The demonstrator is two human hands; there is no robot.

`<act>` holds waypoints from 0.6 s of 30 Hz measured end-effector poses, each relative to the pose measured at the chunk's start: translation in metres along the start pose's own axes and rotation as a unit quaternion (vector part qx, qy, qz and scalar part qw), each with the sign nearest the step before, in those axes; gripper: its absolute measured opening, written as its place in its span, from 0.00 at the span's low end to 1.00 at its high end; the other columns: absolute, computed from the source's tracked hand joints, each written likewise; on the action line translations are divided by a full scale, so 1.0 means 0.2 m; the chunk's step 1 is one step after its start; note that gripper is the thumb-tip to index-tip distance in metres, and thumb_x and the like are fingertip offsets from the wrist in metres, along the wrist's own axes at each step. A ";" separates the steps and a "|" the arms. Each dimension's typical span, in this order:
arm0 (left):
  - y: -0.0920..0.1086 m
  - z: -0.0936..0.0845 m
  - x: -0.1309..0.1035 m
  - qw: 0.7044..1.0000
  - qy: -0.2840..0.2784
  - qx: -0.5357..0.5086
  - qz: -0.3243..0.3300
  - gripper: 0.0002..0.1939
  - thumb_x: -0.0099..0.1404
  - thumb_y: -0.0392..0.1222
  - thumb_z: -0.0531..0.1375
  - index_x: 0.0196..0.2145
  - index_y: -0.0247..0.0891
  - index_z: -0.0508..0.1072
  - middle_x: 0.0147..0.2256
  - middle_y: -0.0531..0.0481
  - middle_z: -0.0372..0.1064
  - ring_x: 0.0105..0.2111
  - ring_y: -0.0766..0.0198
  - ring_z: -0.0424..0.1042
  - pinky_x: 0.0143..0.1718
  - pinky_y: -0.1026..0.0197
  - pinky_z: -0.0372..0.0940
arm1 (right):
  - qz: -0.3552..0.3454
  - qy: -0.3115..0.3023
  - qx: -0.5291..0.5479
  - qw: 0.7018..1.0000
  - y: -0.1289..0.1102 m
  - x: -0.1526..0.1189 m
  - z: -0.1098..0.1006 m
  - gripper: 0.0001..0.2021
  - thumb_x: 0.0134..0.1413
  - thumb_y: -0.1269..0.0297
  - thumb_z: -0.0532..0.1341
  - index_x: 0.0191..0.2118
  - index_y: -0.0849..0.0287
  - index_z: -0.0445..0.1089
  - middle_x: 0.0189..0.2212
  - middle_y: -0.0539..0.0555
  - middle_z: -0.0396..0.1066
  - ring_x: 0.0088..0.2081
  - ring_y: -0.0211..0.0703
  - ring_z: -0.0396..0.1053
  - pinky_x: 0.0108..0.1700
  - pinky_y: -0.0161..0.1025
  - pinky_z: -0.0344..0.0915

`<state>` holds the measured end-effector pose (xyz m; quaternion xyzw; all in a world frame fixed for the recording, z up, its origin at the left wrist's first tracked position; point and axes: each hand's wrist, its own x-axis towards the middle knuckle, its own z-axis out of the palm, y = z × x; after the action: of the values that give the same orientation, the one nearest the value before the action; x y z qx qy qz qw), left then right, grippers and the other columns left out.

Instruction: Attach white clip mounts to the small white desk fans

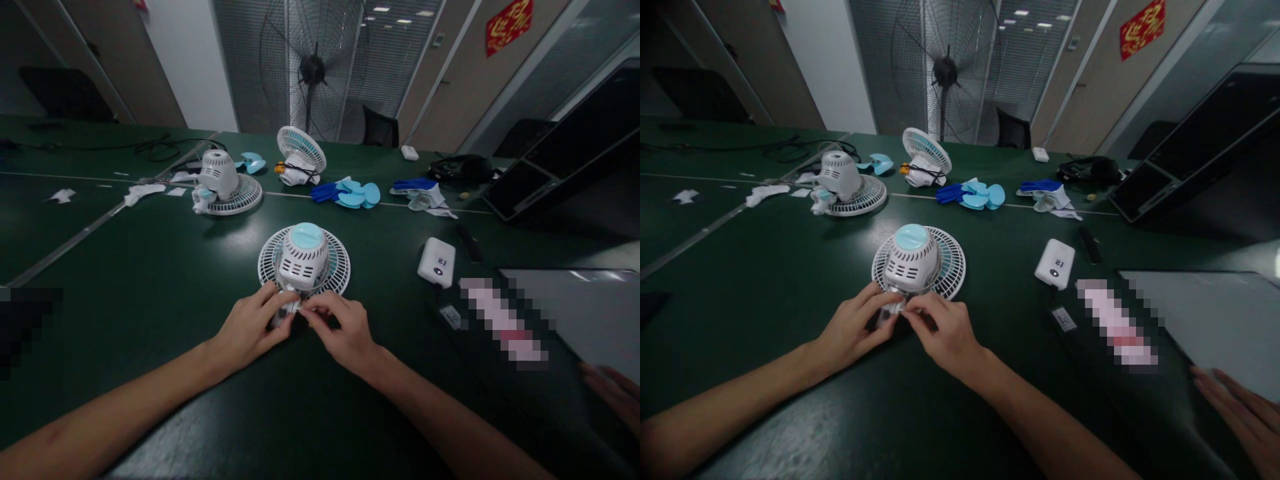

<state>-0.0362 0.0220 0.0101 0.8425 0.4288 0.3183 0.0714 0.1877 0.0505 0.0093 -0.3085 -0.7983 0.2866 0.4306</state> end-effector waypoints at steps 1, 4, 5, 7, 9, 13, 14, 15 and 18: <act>0.00 0.00 0.00 1.000 -0.002 0.001 -0.001 0.16 0.74 0.40 0.57 0.58 0.42 0.66 0.41 0.48 0.66 0.35 0.61 0.72 0.31 0.62 0.70 | 0.062 0.003 0.063 0.996 -0.01 0.00 0.01 0.02 0.67 0.65 0.65 0.43 0.55 0.72 0.33 0.50 0.77 0.29 0.39 0.77 0.32 0.37 0.74; -0.01 0.00 0.00 1.000 -0.002 0.008 0.000 0.16 0.74 0.40 0.57 0.58 0.42 0.66 0.41 0.48 0.65 0.34 0.62 0.71 0.30 0.63 0.69 | 0.228 -0.018 0.255 0.940 -0.01 0.02 0.04 0.07 0.64 0.60 0.66 0.43 0.55 0.69 0.29 0.46 0.73 0.22 0.34 0.72 0.22 0.31 0.67; -0.01 0.00 -0.01 1.000 -0.002 0.009 0.001 0.16 0.74 0.40 0.57 0.58 0.42 0.66 0.41 0.48 0.65 0.34 0.62 0.71 0.30 0.64 0.69 | 0.259 -0.029 0.296 0.919 -0.01 0.03 0.04 0.09 0.63 0.59 0.67 0.43 0.55 0.68 0.28 0.45 0.72 0.20 0.34 0.71 0.19 0.30 0.65; 0.00 0.00 0.00 1.000 -0.002 0.012 0.003 0.16 0.74 0.40 0.57 0.58 0.42 0.66 0.41 0.48 0.65 0.34 0.62 0.71 0.30 0.63 0.70 | 0.279 -0.040 0.323 0.903 -0.01 0.03 0.04 0.11 0.63 0.57 0.67 0.43 0.55 0.67 0.28 0.45 0.72 0.19 0.34 0.70 0.17 0.29 0.63; 0.00 0.00 0.00 1.000 -0.003 0.013 0.002 0.16 0.74 0.41 0.56 0.58 0.42 0.66 0.41 0.48 0.65 0.34 0.62 0.72 0.30 0.63 0.70 | 0.233 -0.032 0.260 0.937 0.00 0.03 0.02 0.09 0.64 0.58 0.65 0.44 0.55 0.68 0.30 0.47 0.74 0.22 0.35 0.72 0.19 0.31 0.66; 0.00 0.00 0.00 1.000 0.003 0.010 0.001 0.16 0.74 0.41 0.56 0.58 0.42 0.67 0.41 0.47 0.66 0.35 0.61 0.72 0.32 0.61 0.71 | -0.062 -0.048 -0.046 0.996 0.02 0.02 -0.05 0.09 0.66 0.69 0.61 0.51 0.54 0.72 0.46 0.57 0.78 0.41 0.45 0.79 0.39 0.41 0.76; 0.00 0.00 0.00 1.000 0.003 0.009 0.001 0.16 0.74 0.41 0.56 0.58 0.42 0.67 0.41 0.47 0.66 0.35 0.61 0.73 0.32 0.61 0.72 | -0.131 -0.068 -0.094 0.985 0.03 0.01 -0.07 0.12 0.66 0.71 0.61 0.53 0.54 0.72 0.48 0.58 0.78 0.44 0.47 0.79 0.41 0.42 0.77; 0.00 0.00 0.00 1.000 0.002 0.009 0.001 0.16 0.74 0.41 0.56 0.58 0.42 0.67 0.42 0.47 0.67 0.35 0.61 0.73 0.33 0.61 0.72 | -0.174 -0.081 -0.129 0.973 0.03 0.01 -0.08 0.14 0.66 0.72 0.60 0.55 0.53 0.71 0.50 0.58 0.78 0.46 0.47 0.79 0.42 0.42 0.77; 0.00 -0.01 0.00 1.000 -0.001 0.005 0.002 0.16 0.74 0.41 0.56 0.58 0.42 0.67 0.42 0.47 0.67 0.35 0.61 0.73 0.33 0.61 0.72 | -0.210 -0.085 -0.171 0.959 0.05 0.01 -0.09 0.17 0.68 0.73 0.59 0.58 0.53 0.69 0.51 0.57 0.79 0.46 0.46 0.80 0.44 0.42 0.77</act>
<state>-0.0362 0.0221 0.0117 0.8440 0.4285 0.3156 0.0666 0.2051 0.0631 0.0115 -0.1776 -0.9160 0.0741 0.3521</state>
